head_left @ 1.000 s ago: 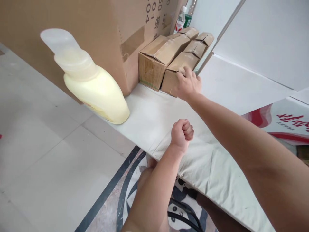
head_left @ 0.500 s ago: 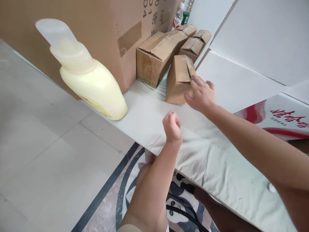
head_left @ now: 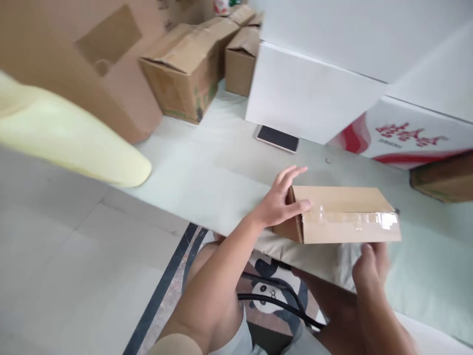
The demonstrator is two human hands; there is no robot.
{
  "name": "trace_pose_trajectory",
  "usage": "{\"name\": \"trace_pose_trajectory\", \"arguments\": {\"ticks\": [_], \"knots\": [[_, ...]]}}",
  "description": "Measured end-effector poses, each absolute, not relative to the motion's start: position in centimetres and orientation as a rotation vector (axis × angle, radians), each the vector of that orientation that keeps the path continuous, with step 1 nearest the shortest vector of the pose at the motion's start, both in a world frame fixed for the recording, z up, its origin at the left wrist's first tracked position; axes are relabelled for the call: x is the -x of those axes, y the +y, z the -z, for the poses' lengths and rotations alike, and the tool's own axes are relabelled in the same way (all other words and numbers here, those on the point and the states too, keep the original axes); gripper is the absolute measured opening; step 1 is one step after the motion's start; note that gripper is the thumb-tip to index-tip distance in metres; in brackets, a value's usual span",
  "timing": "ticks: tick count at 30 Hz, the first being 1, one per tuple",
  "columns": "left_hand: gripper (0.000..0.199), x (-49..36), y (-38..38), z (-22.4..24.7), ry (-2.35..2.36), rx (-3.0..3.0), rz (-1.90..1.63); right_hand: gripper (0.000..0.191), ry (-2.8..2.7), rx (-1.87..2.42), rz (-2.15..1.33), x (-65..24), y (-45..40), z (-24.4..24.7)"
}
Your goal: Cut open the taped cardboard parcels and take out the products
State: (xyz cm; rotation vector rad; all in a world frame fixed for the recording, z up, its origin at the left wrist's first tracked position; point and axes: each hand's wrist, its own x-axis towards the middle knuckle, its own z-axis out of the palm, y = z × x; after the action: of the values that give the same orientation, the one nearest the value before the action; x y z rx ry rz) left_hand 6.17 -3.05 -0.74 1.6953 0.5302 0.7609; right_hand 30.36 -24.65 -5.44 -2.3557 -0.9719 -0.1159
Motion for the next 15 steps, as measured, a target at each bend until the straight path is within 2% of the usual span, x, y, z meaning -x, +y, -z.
{"name": "trace_pose_trajectory", "arguments": {"ticks": [5,9,13,15], "knots": [[0.058,-8.8,-3.0,2.2,0.625,-1.531,-0.889,0.047,-0.869,2.345,0.208,-35.2,-25.7,5.2],[0.049,-10.3,-1.9,2.4,0.65,-1.399,-0.985,0.054,-0.804,2.5,0.181,-39.0,-26.7,6.2],[0.053,-11.2,-2.0,1.9,0.686,-1.403,-1.06,0.061,-0.89,2.533,0.118,-39.2,-26.4,7.0],[0.056,-11.2,-2.3,1.7,0.685,-1.427,-1.085,0.055,-0.871,2.558,0.079,-39.0,-25.7,6.7]]}}
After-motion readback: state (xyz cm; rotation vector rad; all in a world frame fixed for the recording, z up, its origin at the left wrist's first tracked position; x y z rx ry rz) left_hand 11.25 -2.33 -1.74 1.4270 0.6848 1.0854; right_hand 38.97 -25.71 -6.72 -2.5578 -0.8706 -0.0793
